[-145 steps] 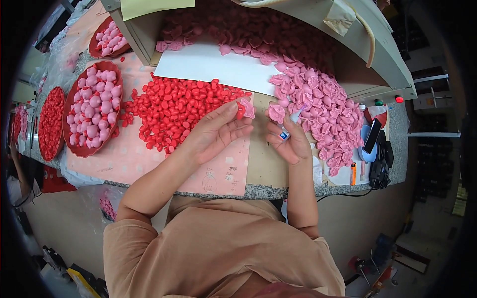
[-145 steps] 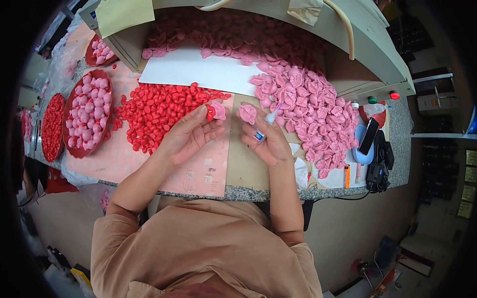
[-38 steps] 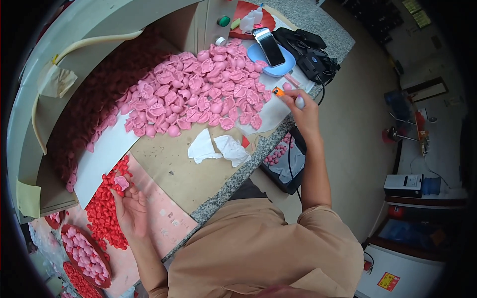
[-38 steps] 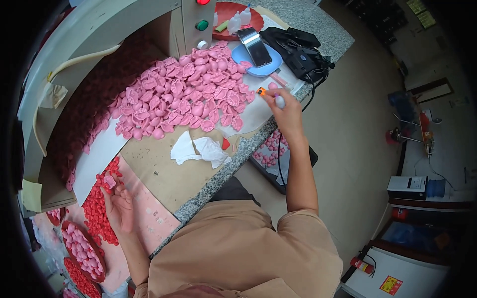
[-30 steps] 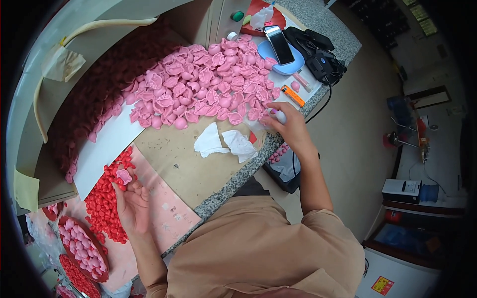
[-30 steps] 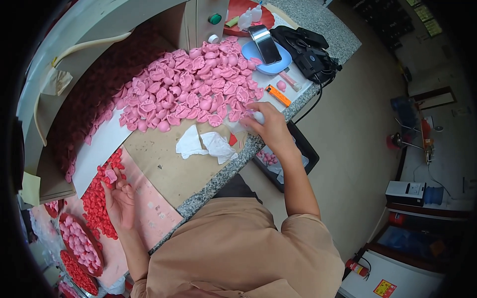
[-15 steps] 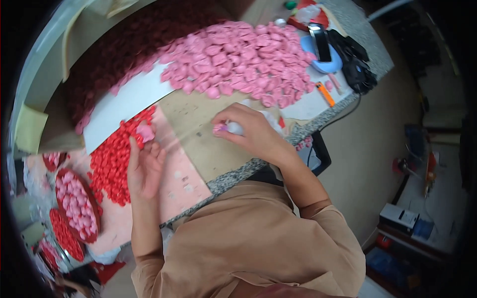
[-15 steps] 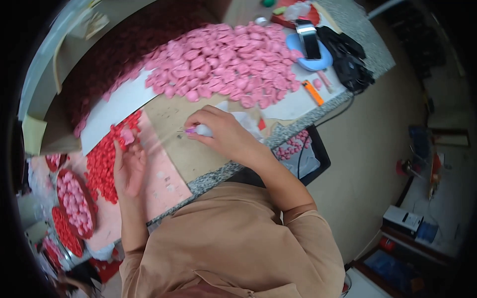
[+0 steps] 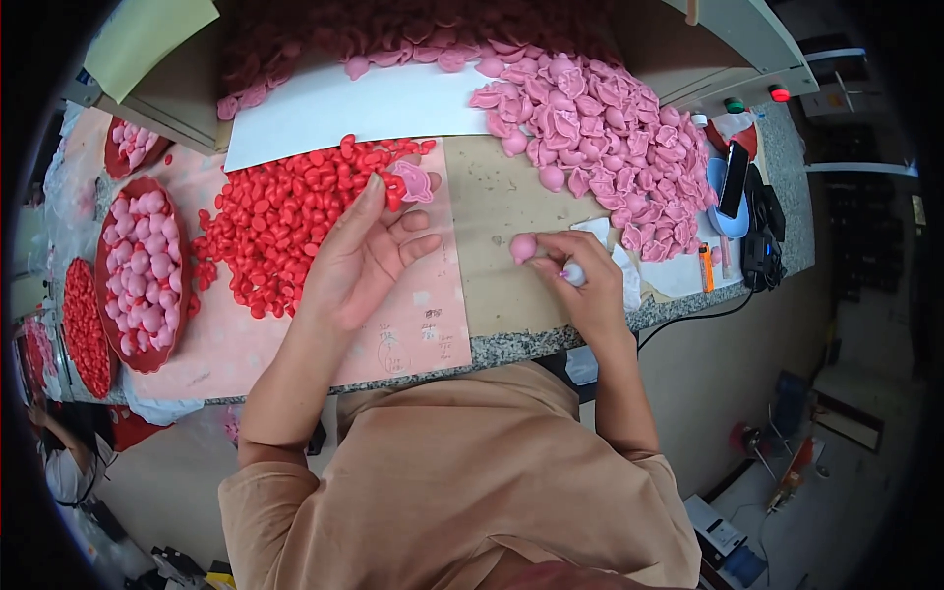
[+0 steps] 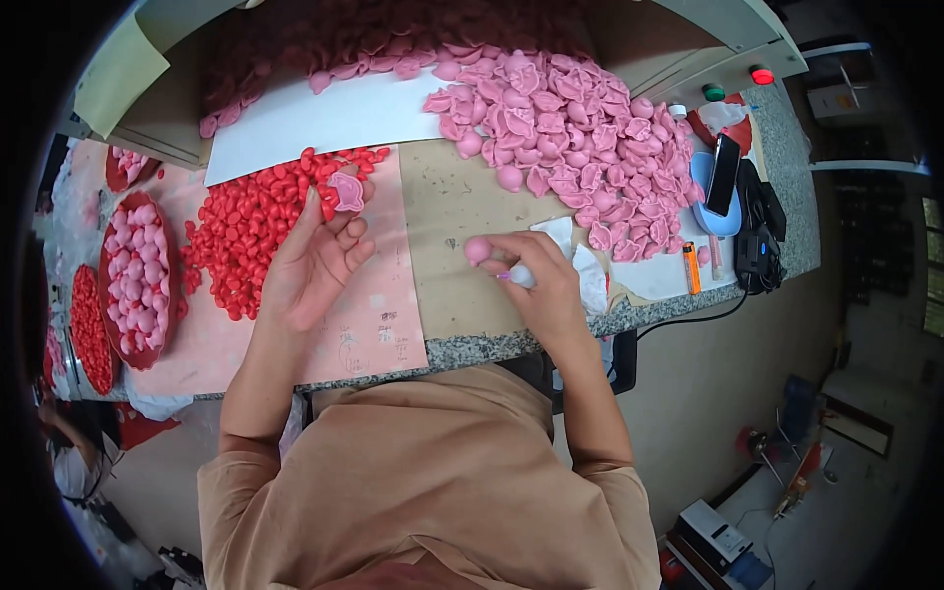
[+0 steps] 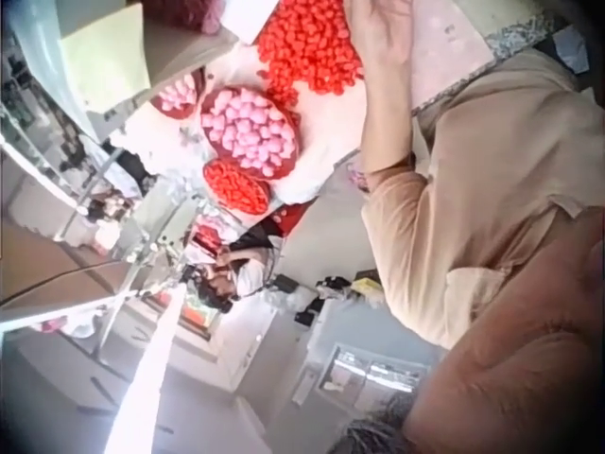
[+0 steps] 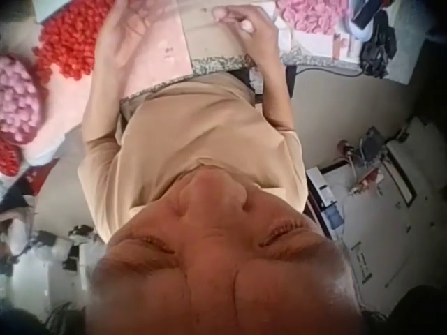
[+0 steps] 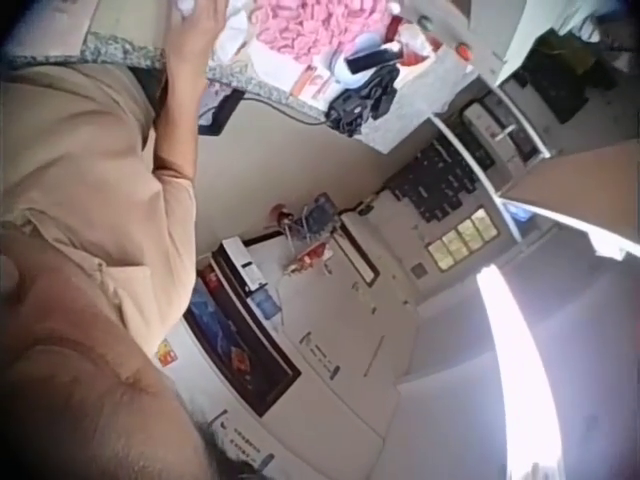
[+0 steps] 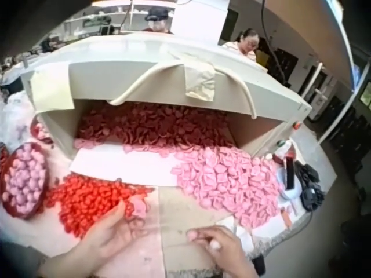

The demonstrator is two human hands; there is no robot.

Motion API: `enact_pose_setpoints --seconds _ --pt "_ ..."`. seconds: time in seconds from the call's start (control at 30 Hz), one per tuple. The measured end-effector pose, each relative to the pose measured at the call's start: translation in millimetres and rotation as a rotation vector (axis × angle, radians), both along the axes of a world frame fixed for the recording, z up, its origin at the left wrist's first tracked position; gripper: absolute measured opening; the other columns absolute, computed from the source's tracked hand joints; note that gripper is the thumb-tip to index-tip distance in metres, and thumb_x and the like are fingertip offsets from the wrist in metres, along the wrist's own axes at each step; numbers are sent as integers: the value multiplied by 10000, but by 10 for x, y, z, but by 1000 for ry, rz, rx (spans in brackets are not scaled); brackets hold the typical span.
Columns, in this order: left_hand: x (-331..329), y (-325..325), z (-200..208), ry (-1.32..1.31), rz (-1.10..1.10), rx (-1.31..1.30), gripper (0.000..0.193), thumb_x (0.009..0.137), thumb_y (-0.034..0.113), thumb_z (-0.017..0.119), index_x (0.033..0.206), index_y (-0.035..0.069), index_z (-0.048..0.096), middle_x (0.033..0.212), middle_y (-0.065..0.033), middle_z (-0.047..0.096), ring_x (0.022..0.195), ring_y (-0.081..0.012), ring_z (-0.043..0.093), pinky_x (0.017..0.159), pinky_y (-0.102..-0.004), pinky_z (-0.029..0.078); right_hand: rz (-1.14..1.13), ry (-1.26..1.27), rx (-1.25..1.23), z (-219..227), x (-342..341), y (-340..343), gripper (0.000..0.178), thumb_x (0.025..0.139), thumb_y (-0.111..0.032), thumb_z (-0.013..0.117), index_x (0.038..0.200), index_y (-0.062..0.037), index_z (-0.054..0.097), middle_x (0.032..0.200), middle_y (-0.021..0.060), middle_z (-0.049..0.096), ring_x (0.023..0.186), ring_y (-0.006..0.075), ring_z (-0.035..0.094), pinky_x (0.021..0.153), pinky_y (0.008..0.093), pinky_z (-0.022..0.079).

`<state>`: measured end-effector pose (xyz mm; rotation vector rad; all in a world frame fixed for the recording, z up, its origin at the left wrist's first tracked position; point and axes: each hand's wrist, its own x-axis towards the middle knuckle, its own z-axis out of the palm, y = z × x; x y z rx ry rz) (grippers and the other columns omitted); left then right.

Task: Assembling small plastic toys by gluing red components onto pink bases at a factory workstation.

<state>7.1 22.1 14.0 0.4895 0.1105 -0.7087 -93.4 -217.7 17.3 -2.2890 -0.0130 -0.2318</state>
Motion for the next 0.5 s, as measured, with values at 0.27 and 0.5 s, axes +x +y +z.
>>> enact_pose_setpoints --seconds 0.27,0.5 --pt "-8 -45 -1 20 -8 2 345 957 292 447 1187 41 506 1090 -113 601 870 -165 605 814 -361 515 47 92 -160 79 78 80 346 704 -13 699 1037 -24 603 1011 125 561 904 269 584 779 329 471" --pt "-93 -110 -72 43 -55 74 347 954 309 448 1175 50 513 1077 -99 602 869 -149 599 806 -350 521 100 69 -147 58 43 53 503 652 65 625 1136 -48 552 1030 128 534 986 306 529 825 342 452"
